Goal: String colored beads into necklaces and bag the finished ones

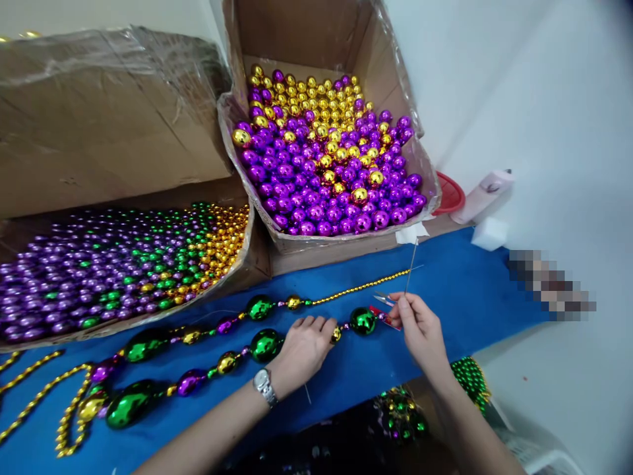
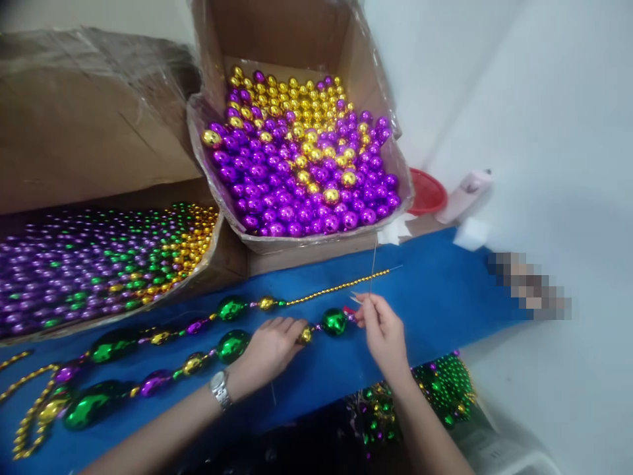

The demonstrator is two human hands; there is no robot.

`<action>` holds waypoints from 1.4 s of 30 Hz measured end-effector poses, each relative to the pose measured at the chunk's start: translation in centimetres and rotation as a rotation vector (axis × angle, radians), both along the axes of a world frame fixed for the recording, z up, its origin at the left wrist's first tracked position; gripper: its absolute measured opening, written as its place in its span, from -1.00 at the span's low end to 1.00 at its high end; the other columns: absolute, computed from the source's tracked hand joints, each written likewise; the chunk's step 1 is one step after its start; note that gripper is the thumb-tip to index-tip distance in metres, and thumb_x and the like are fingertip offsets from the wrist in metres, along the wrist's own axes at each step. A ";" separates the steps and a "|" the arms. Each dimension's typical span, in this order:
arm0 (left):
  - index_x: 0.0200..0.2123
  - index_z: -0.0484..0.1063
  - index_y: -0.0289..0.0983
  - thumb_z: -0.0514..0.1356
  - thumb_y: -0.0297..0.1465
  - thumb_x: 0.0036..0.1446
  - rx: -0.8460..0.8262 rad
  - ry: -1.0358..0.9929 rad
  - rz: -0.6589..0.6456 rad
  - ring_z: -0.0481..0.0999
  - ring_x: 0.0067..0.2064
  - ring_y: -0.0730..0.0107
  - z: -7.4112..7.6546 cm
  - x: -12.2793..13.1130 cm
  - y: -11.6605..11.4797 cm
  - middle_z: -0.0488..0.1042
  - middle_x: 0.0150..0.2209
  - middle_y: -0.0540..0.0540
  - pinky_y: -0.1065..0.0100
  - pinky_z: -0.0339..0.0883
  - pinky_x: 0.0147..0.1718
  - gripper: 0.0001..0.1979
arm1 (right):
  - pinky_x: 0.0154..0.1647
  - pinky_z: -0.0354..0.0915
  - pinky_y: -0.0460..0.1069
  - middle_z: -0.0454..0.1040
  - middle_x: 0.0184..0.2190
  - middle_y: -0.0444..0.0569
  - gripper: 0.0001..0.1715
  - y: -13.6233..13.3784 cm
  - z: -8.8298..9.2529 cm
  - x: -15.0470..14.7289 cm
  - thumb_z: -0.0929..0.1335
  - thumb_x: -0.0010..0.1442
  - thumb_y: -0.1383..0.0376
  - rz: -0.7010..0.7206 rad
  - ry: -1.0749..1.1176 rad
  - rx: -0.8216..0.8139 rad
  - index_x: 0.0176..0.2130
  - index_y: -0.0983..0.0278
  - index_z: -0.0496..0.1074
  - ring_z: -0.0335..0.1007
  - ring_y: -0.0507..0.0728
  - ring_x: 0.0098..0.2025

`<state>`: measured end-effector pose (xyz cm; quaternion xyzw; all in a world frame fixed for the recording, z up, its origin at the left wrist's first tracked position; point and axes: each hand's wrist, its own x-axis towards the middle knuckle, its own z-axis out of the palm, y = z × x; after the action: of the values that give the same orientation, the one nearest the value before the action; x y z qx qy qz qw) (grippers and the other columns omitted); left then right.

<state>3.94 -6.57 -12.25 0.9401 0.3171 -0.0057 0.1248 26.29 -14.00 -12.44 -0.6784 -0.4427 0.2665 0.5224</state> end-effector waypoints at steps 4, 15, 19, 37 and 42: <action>0.01 0.23 -0.22 0.05 -0.44 0.20 -0.020 -0.005 -0.009 0.39 -0.20 0.15 -0.3 -0.5 0.1 0.44 -0.24 -0.11 0.19 0.27 -0.23 -0.71 | -0.45 0.31 -0.11 0.39 -0.46 -0.12 -0.68 0.2 -0.4 0.5 0.20 0.31 0.10 -0.049 0.052 0.015 -0.14 0.24 0.39 0.34 0.00 -0.46; -0.03 0.26 -0.24 -0.04 -0.51 0.22 -0.025 0.109 -0.023 0.44 -0.26 0.17 0.9 -2.4 0.4 0.46 -0.26 -0.13 0.22 0.30 -0.31 -0.73 | -0.49 0.29 -0.13 0.36 -0.50 -0.15 -0.67 0.7 -1.5 0.5 0.20 0.31 0.09 -0.079 0.120 0.023 -0.15 0.24 0.38 0.31 -0.01 -0.51; -0.15 0.31 -0.26 -0.05 -0.63 0.12 0.044 0.238 -0.049 0.45 -0.32 0.16 1.6 -3.6 0.6 0.46 -0.32 -0.15 0.25 0.28 -0.41 -0.71 | -0.47 0.30 -0.11 0.40 -0.49 -0.12 -0.67 0.3 -1.1 -1.0 0.20 0.31 0.11 -0.001 0.101 -0.002 -0.16 0.25 0.41 0.34 0.01 -0.49; 0.01 0.31 -0.22 0.12 -0.21 0.17 -0.226 -0.242 -0.114 0.38 -0.05 0.19 3.5 1.0 1.7 0.43 -0.11 -0.15 0.20 0.23 -0.03 -0.62 | -0.40 0.34 -0.09 0.44 -0.47 -0.12 -0.73 -0.1 1.3 -4.0 0.21 0.31 0.17 0.150 0.072 0.016 -0.16 0.24 0.40 0.40 0.02 -0.46; -0.17 0.42 -0.23 0.20 -0.35 0.09 -0.485 -0.283 -0.182 0.44 -0.13 0.24 1.9 3.4 2.7 0.50 -0.22 -0.09 0.30 0.24 -0.13 -0.79 | -0.36 0.36 -0.07 0.45 -0.45 -0.11 -0.71 0.2 1.6 -4.3 0.19 0.32 0.16 0.140 0.087 0.023 -0.09 0.23 0.36 0.41 0.04 -0.43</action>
<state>7.39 -3.88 -10.38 0.8990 0.2005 0.0386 0.3875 21.94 -13.78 -10.86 -0.6275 -0.4689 0.3264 0.5290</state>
